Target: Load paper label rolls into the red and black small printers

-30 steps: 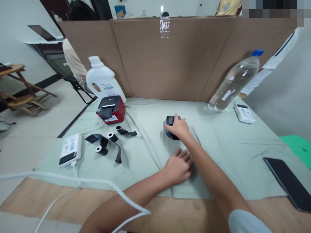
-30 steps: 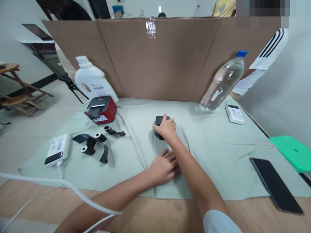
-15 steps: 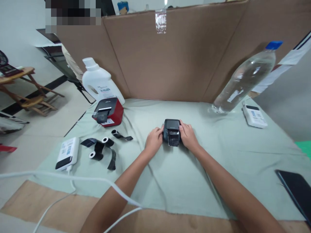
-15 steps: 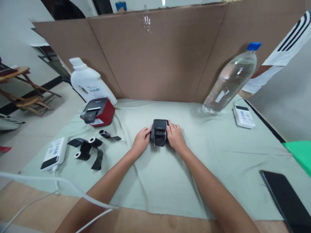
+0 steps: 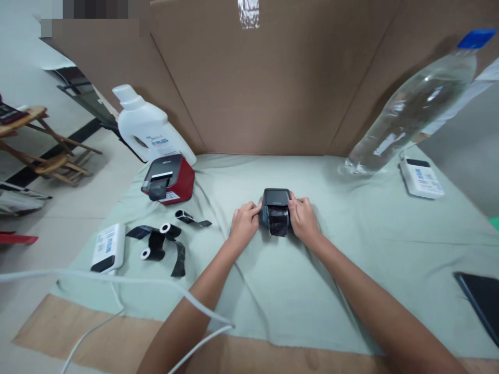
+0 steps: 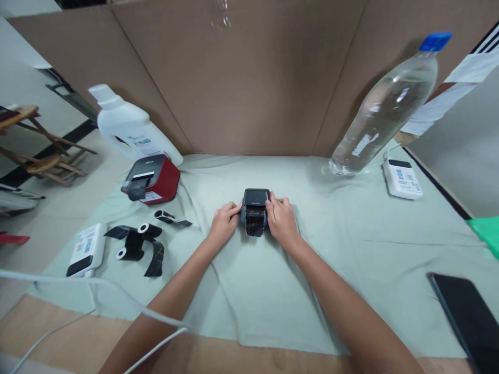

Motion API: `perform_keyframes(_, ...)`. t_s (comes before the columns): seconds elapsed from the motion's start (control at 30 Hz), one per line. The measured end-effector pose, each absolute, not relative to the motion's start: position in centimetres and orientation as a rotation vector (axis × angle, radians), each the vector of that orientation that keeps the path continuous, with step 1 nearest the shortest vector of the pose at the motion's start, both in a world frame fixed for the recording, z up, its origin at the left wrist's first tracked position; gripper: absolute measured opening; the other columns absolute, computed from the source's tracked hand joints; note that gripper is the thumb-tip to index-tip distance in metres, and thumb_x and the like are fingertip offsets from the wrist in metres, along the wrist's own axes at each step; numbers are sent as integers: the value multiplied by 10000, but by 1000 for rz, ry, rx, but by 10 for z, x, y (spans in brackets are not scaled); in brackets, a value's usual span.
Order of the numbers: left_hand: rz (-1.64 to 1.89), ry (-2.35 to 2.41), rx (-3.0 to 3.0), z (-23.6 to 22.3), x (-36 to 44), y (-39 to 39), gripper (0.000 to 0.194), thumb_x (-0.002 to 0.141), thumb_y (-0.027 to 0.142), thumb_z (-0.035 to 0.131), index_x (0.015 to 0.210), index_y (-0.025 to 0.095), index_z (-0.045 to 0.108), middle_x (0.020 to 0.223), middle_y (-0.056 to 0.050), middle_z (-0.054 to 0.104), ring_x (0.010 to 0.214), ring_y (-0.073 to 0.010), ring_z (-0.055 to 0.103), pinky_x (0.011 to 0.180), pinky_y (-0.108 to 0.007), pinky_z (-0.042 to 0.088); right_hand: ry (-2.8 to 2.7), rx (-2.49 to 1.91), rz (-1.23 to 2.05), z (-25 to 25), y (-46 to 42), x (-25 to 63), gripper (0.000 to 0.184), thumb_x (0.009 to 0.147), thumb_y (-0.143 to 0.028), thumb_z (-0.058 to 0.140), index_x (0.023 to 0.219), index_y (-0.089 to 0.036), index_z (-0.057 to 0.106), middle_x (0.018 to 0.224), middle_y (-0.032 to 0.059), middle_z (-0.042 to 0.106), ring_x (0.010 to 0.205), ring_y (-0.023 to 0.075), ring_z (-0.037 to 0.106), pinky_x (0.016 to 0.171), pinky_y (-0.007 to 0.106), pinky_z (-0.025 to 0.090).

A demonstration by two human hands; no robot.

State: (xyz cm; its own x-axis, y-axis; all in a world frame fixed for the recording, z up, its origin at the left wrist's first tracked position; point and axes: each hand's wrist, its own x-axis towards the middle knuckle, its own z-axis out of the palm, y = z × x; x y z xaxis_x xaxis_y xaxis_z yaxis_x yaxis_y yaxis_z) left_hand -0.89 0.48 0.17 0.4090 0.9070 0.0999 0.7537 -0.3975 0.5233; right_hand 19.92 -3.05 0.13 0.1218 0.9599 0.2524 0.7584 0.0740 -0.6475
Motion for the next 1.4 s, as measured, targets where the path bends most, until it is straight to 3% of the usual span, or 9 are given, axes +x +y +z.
perform_keyframes(0.2,636,1329,2089,-1,-13,11,447,990,196,410,1346,272,670,1006,-39,692,1035,-208,616,939,-355,422,-1581,-1706,395,-3,-29,201,598,1025,-491,271,1392,-157,604,1202,182,681,1136,353,556,1014,555,452)
perform_keyframes(0.37,707,1253,1997,3,-14,11,434,1052,360,379,1379,246,641,1074,-33,714,1096,-207,624,985,-353,420,-1430,-1549,632,-11,-22,212,537,890,-308,443,1388,-170,590,1216,141,673,1092,289,606,1045,497,462)
perform_keyframes(0.6,697,1290,2056,7,-10,8,459,975,432,556,1390,253,631,1051,-21,713,978,-191,638,927,-326,453,-1343,-1417,816,-13,-10,219,605,858,-381,561,1444,-235,556,1411,101,612,959,209,624,987,418,497)
perform_keyframes(0.7,720,1289,2064,7,-10,7,451,972,439,557,1368,245,650,1042,-21,715,971,-190,639,912,-318,458,-1308,-1466,778,-6,2,221,538,885,-508,547,1312,-201,662,1237,103,706,835,198,635,827,368,533)
perform_keyframes(0.8,702,1285,2069,8,-10,7,449,976,446,548,1373,260,647,1018,-12,719,962,-186,642,921,-317,457,-1270,-1579,719,4,19,227,543,873,-626,514,993,-158,762,943,94,751,745,205,628,690,317,492)
perform_keyframes(0.87,699,1285,2072,9,-9,6,442,979,445,547,1375,275,645,1025,-6,725,981,-188,645,941,-323,453,-1253,-1666,719,9,31,231,574,835,-686,532,791,-154,743,785,87,728,674,199,606,637,302,450)
perform_keyframes(0.97,708,1291,2069,9,-9,6,424,980,441,546,1364,296,652,1045,-6,734,1037,-199,646,962,-332,448,-1251,-1775,770,15,42,235,584,794,-722,569,661,-169,697,625,61,664,583,182,559,602,300,408)
perform_keyframes(1.2,708,1292,2056,10,-10,5,437,974,464,554,1369,302,647,1041,-6,744,1031,-208,655,974,-348,451,-1660,-1850,453,40,37,229,294,801,-464,657,827,-192,766,797,61,690,765,208,616,708,306,430)
perform_keyframes(1.4,694,1294,2045,11,-10,4,438,980,478,549,1365,295,650,1065,-3,754,1073,-210,653,987,-347,441,-2072,-2089,611,49,43,211,284,758,-366,759,998,-219,801,932,88,709,914,247,651,788,314,475)
